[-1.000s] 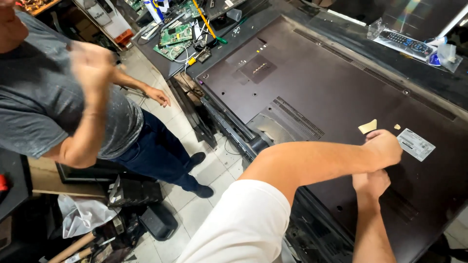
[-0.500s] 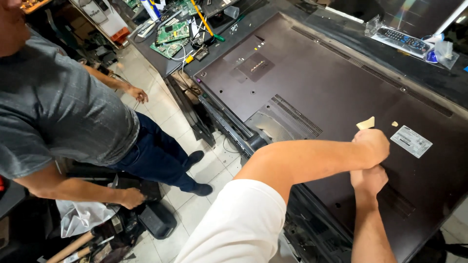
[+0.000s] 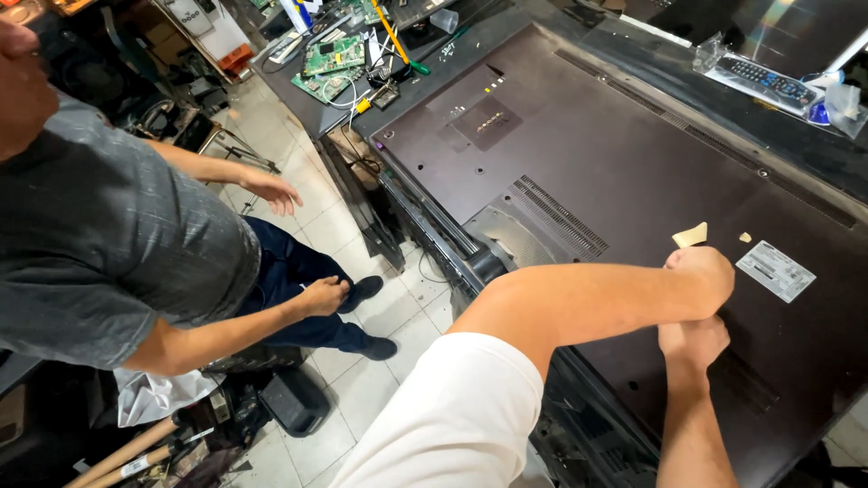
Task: Unscrewing the back panel of a television for repair
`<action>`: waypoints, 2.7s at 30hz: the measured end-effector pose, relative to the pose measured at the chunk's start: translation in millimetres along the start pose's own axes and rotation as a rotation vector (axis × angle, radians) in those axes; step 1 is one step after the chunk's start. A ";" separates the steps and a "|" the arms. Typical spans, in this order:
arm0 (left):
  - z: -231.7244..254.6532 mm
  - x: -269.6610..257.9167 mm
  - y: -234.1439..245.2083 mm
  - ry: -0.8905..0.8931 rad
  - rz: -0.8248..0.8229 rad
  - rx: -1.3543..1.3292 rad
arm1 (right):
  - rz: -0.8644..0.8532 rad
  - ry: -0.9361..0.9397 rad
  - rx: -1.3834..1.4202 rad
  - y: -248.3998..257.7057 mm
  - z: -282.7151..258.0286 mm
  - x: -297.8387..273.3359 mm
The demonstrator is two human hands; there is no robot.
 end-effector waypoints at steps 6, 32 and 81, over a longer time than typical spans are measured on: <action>13.4 -86.8 24.8 0.031 0.380 0.762 | 0.033 0.041 0.016 3.4 -1.4 -3.3; 4.4 -107.4 31.0 0.130 0.211 0.494 | 0.211 0.216 0.082 19.8 -31.5 -8.4; -166.3 -210.0 -91.5 0.393 1.118 0.266 | 0.217 0.137 0.118 10.2 -10.5 -13.3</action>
Point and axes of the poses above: each hand's wrist, its own x-axis towards the middle knuckle, its own y-axis out of the back of the hand, z = x × y, the point moved 7 cm from there along x, towards the middle knuckle, and after that the axes turned 11 degrees about x, right-handed, at the moved point
